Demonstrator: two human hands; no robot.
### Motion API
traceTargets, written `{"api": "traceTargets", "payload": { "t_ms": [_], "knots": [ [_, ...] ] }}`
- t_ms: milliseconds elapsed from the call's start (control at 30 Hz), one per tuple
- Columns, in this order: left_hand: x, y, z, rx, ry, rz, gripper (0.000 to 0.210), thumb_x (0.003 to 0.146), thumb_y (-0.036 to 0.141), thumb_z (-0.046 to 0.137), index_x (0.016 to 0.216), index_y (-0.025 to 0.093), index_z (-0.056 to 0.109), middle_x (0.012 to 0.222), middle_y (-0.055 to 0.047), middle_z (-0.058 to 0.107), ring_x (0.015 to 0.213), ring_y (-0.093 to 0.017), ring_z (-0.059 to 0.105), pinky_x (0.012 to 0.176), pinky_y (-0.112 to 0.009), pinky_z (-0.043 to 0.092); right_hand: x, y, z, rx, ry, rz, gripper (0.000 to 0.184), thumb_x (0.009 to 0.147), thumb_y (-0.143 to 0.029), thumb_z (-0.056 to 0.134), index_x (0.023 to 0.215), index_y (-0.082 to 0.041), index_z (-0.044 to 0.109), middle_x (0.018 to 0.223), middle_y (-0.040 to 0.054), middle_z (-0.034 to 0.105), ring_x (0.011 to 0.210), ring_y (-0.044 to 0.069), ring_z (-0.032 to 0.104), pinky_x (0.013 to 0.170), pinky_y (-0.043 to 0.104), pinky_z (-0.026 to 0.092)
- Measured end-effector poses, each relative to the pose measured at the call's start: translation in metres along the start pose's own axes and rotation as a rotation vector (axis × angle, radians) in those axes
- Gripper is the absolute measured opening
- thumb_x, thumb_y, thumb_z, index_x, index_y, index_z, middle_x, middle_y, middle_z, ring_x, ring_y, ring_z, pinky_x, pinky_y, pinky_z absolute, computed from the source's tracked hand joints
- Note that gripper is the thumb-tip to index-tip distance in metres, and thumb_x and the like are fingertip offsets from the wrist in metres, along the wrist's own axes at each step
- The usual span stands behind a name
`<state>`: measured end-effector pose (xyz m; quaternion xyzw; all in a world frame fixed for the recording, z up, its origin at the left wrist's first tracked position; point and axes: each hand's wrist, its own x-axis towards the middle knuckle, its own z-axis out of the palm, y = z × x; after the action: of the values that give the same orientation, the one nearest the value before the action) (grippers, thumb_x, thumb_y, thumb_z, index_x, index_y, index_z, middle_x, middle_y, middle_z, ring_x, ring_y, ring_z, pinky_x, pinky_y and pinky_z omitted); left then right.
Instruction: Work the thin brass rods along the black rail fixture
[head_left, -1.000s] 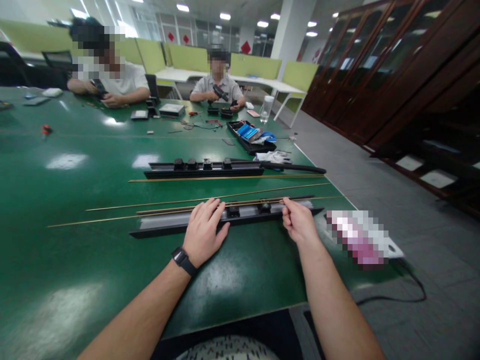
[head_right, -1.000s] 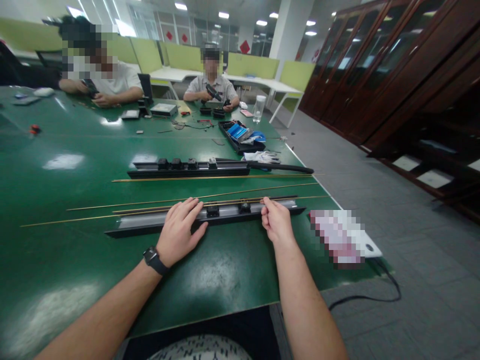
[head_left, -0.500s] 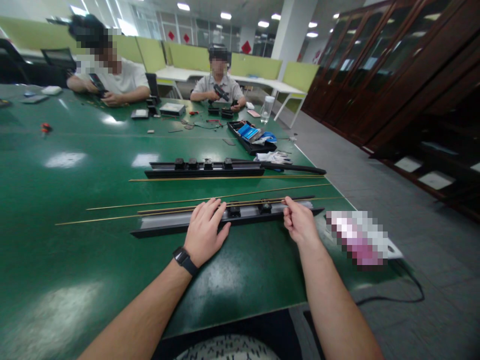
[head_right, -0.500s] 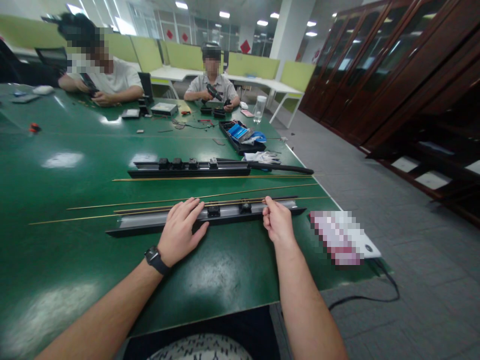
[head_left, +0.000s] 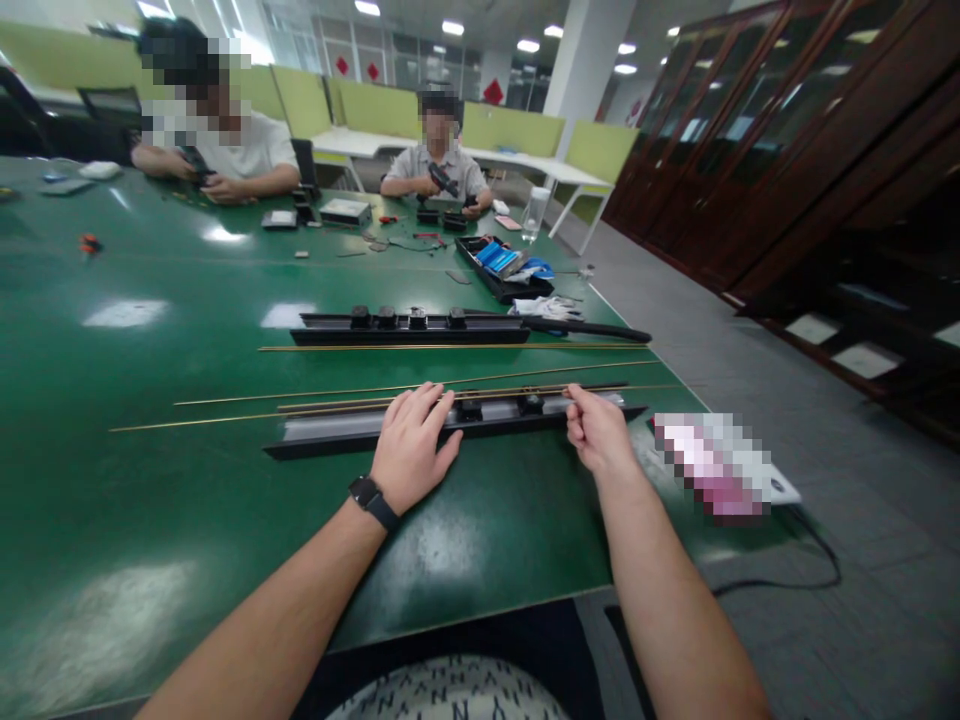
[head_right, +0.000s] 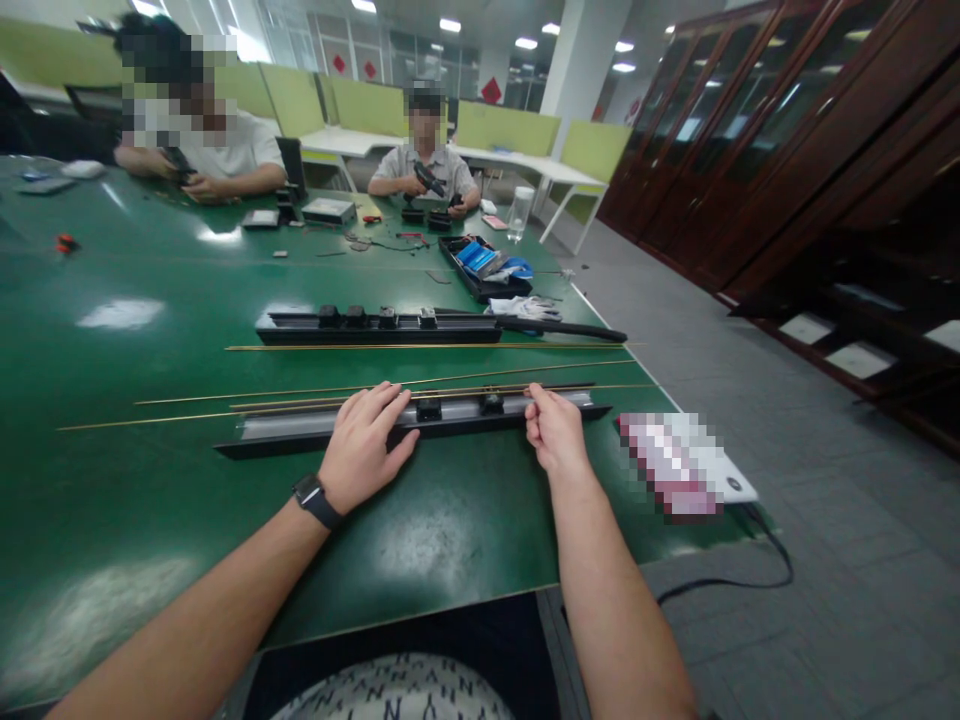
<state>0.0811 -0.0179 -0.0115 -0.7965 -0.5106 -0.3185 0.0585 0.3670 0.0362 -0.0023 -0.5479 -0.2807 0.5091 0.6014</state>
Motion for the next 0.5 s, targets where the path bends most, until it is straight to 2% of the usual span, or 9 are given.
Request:
{"api": "traceTargets", "payload": {
  "t_ms": [500],
  "knots": [
    [0.0000, -0.0022, 0.0021, 0.001, 0.030, 0.016, 0.050, 0.093, 0.035, 0.056, 0.141, 0.019, 0.054, 0.142, -0.014, 0.059, 0.138, -0.030, 0.049, 0.118, -0.051, 0.034, 0.0004, -0.0003, 0.0016, -0.006, -0.014, -0.027, 0.021, 0.083, -0.033, 0.075, 0.081, -0.016, 0.063, 0.048, -0.0054, 0.053, 0.027, 0.005, 0.035, 0.024, 0.014, 0.019]
  ]
}}
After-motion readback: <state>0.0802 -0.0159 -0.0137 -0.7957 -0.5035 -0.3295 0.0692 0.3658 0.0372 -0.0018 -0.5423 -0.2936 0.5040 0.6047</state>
